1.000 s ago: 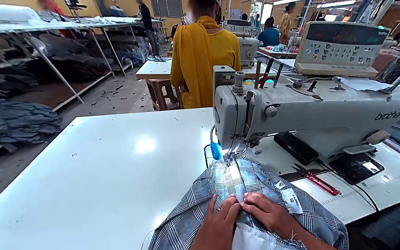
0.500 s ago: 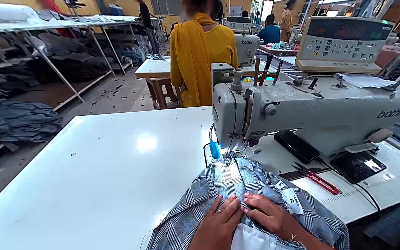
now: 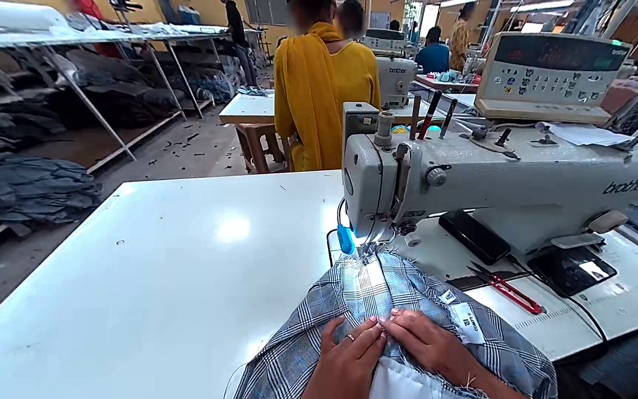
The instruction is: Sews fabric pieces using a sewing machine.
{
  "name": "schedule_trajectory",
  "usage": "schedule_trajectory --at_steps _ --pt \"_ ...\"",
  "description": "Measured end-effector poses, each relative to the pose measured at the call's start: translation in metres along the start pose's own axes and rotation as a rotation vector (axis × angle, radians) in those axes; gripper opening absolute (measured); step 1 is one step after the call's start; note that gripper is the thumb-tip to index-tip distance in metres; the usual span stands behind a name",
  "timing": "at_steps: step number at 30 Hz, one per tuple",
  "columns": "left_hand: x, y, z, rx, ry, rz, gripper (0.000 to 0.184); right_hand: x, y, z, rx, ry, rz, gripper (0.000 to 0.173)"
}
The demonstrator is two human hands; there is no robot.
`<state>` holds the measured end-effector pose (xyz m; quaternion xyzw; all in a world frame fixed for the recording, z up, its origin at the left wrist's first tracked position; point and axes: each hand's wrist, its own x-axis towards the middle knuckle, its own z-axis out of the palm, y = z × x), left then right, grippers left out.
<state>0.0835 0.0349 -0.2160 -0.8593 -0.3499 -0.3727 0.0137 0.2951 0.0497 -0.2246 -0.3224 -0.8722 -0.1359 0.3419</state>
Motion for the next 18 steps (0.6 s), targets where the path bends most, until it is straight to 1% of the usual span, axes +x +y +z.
schedule_trajectory --at_steps 6,9,13,18 --pt "0.0 0.002 -0.002 0.026 0.025 -0.055 0.025 0.002 0.002 -0.001 0.023 -0.021 -0.033 0.023" --pt "0.001 0.004 -0.003 0.081 -0.008 -0.088 0.028 0.002 0.002 0.0 0.03 -0.012 -0.031 0.023" --pt "0.003 0.004 -0.006 0.122 -0.056 -0.075 0.031 0.002 0.001 0.0 0.013 -0.014 -0.039 0.023" --pt "0.002 -0.004 -0.013 0.048 -0.155 -0.027 0.035 0.001 -0.001 -0.002 0.055 -0.049 -0.057 0.025"
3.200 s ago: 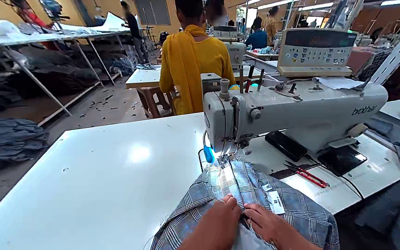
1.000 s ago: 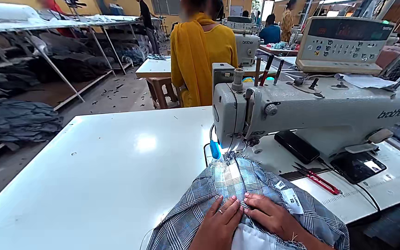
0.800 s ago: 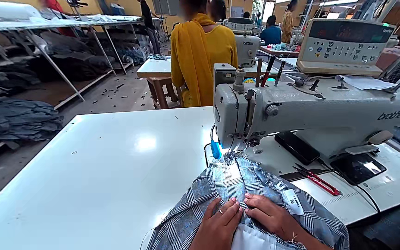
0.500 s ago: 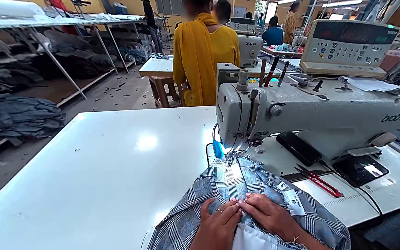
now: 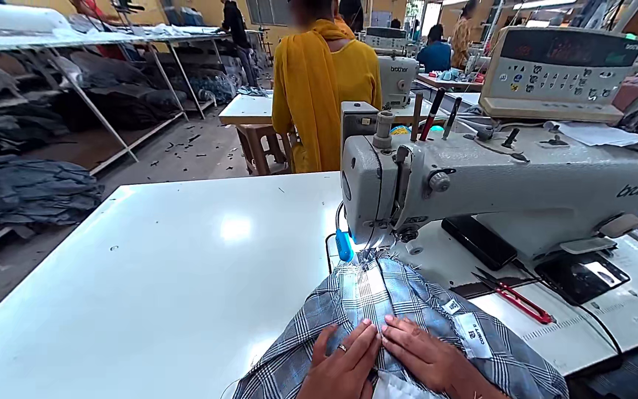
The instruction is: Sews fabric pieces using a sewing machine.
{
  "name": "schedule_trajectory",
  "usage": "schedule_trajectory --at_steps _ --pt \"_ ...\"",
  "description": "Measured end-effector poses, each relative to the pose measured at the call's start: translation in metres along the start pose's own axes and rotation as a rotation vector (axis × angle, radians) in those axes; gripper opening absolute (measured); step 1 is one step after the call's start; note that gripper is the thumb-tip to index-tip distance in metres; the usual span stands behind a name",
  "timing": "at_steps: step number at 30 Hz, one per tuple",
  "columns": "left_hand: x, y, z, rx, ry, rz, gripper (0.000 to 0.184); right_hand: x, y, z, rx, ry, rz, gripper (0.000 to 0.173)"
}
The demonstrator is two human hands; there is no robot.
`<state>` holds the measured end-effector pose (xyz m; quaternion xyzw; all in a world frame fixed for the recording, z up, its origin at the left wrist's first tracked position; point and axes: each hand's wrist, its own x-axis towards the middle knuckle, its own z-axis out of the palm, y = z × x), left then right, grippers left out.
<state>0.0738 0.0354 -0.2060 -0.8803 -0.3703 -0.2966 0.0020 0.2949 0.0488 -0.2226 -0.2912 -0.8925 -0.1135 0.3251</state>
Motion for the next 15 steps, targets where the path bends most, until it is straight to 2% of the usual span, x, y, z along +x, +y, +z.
schedule_trajectory --at_steps 6,15 --pt "0.006 0.003 0.001 0.038 -0.035 -0.027 0.031 0.002 -0.007 -0.015 0.058 -0.14 0.078 0.027" --pt "0.023 -0.024 0.01 0.05 0.023 0.025 0.032 0.014 0.014 0.001 -0.009 -0.09 0.085 0.025"
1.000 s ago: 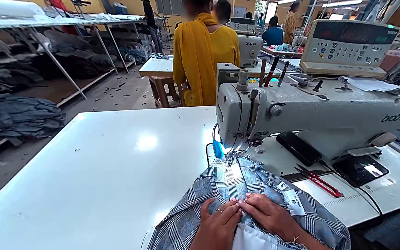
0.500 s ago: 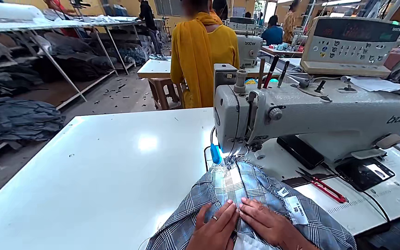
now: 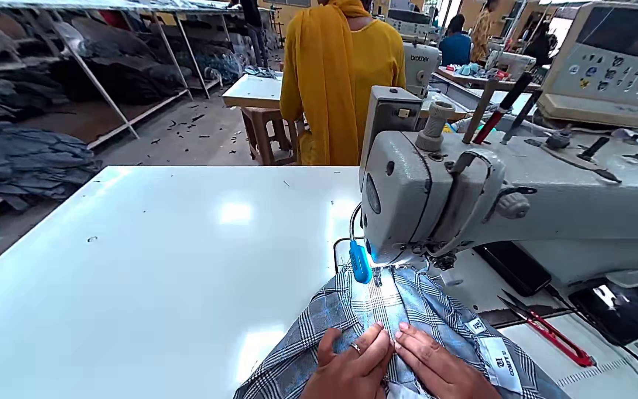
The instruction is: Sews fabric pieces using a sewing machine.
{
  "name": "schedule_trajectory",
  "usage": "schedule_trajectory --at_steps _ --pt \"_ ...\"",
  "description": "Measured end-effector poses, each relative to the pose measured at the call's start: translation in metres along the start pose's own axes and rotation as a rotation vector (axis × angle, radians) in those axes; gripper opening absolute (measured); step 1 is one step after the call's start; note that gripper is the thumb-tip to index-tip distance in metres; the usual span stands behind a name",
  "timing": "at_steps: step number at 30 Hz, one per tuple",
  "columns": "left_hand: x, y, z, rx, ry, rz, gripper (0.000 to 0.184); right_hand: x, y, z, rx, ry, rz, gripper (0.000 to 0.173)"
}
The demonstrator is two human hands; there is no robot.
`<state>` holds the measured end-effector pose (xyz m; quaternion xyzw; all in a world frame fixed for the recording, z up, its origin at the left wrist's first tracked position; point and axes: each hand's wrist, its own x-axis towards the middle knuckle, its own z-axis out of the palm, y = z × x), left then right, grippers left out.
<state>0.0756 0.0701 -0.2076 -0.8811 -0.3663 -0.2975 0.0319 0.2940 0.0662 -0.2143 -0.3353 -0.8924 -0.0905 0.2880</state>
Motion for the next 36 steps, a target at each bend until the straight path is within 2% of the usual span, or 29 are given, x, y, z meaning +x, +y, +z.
schedule_trajectory --at_steps 7,15,26,33,36 --pt "0.017 -0.031 0.013 0.003 0.077 0.069 0.036 0.014 0.028 0.025 -0.08 0.12 -0.052 0.024" --pt "0.038 -0.062 0.017 -0.024 0.029 0.098 0.041 0.036 0.055 0.042 -0.013 0.164 -0.079 0.022" --pt "0.045 -0.072 0.015 -0.071 -0.018 0.112 0.043 0.042 0.072 0.069 -0.013 0.37 -0.136 0.016" --pt "0.047 -0.081 0.018 -0.103 -0.011 0.134 0.042 0.052 0.059 0.051 0.147 0.248 0.029 0.014" --pt "0.048 -0.086 0.019 -0.128 -0.015 0.146 0.042 0.055 0.061 0.053 0.162 0.258 0.045 0.015"
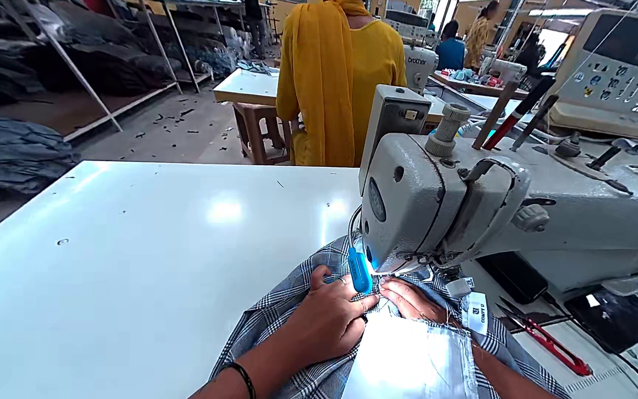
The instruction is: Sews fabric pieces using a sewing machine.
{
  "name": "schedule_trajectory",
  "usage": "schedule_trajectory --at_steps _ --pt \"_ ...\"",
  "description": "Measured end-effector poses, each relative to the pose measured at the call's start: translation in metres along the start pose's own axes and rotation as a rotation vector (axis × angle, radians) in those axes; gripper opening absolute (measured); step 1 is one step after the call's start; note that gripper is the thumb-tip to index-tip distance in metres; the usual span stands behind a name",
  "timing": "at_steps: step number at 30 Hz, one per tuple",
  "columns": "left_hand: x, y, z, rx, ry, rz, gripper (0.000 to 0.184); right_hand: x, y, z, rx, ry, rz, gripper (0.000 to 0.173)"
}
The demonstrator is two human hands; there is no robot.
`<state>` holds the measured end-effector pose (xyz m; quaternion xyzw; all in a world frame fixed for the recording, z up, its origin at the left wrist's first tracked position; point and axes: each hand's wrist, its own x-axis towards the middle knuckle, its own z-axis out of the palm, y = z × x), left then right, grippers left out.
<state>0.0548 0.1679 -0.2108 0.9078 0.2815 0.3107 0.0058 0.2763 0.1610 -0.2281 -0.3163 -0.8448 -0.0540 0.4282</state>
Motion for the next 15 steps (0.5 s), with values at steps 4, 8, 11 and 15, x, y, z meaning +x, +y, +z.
schedule_trajectory --at_steps 4,8,11,15 --pt "0.0 -0.003 -0.001 -0.034 -0.013 0.001 0.041 -0.002 0.008 0.004 -0.057 0.014 -0.058 0.014" --pt "0.001 -0.008 0.001 -0.054 -0.006 0.013 0.04 -0.01 0.023 0.015 -0.095 0.104 -0.185 0.015" --pt "0.003 -0.011 -0.001 -0.062 -0.008 0.029 0.039 -0.008 0.018 0.013 -0.112 0.096 -0.129 0.014" --pt "0.005 -0.019 0.001 -0.083 -0.001 0.076 0.036 -0.008 0.022 0.019 -0.073 0.159 -0.162 0.013"
